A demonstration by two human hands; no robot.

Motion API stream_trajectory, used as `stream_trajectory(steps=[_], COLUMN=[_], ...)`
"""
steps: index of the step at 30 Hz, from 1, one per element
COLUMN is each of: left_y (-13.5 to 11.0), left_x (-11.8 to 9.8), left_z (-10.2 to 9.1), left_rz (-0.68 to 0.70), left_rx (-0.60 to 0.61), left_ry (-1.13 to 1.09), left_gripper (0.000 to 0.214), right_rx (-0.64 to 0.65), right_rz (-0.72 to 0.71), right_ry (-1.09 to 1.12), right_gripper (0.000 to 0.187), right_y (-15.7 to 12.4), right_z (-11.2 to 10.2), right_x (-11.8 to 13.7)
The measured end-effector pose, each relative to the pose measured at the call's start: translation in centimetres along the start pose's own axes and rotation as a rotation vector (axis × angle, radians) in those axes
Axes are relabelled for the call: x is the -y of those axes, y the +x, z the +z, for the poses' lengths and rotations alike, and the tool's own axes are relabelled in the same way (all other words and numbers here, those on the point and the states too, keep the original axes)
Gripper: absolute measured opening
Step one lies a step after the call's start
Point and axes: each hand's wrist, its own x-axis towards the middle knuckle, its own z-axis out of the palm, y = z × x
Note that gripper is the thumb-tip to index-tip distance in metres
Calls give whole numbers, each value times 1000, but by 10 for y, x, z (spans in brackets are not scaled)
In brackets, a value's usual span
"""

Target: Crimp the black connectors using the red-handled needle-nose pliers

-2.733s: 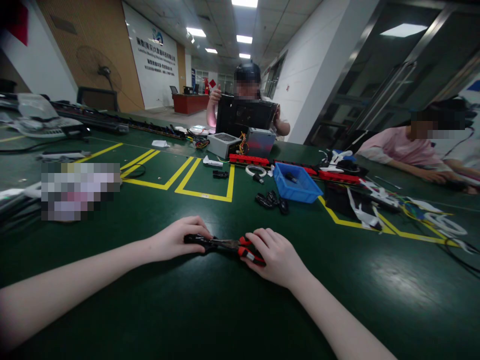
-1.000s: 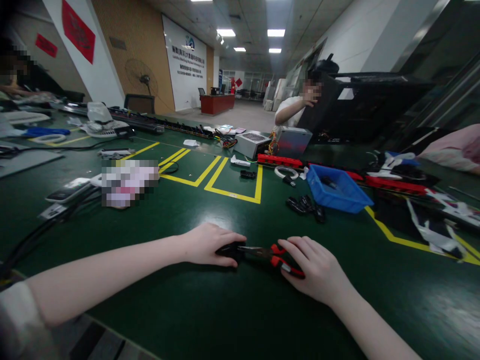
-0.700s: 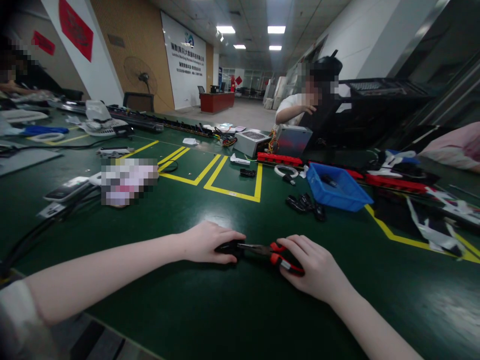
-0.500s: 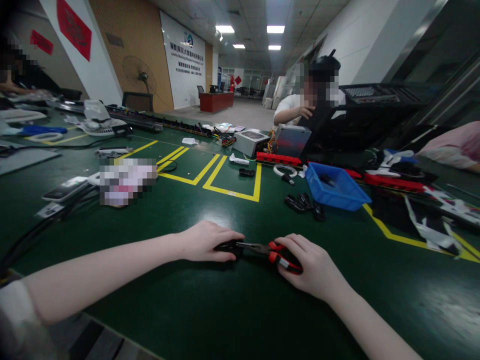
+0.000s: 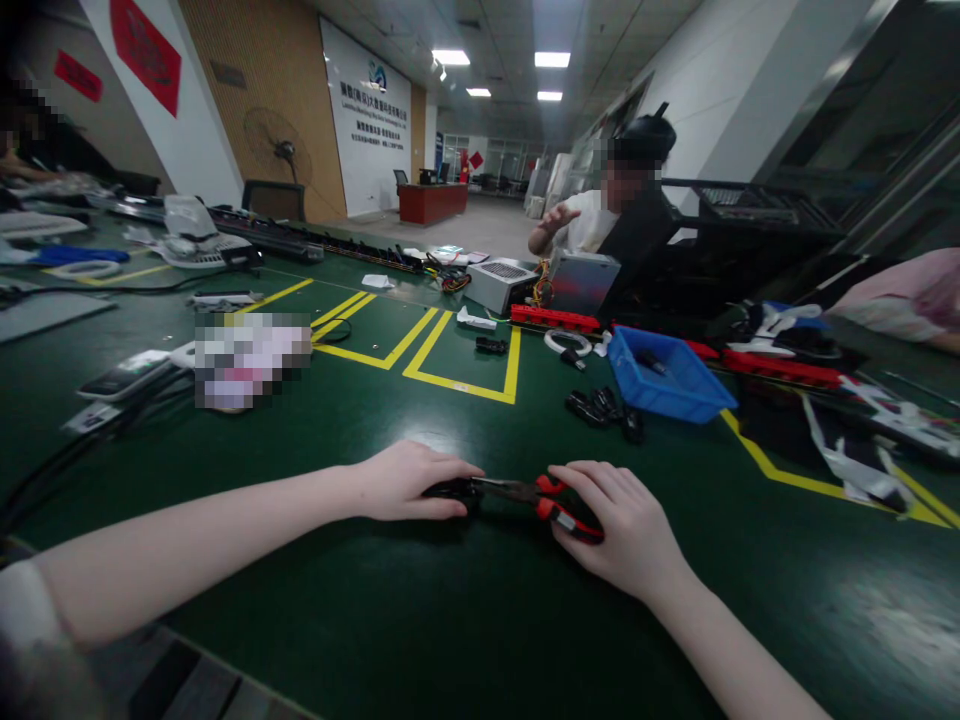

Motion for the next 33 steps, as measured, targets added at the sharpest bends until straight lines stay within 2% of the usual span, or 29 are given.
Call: stream_trajectory(steps=[11, 22, 33], left_y=[0, 0, 0], left_x=[3, 1, -1], left_z=[3, 2, 0], left_rz=[15, 7, -5], left_rx=[-7, -10, -14], left_ry=[5, 13, 1], left_gripper=[52, 47, 45], right_rx=[-10, -28, -6], right_rz=[-69, -106, -97], right_ry=[-85, -174, -218], right_gripper=[50, 40, 55], right_y=[4, 8, 7], right_z=[-2, -6, -6], right_x=[4, 13, 14])
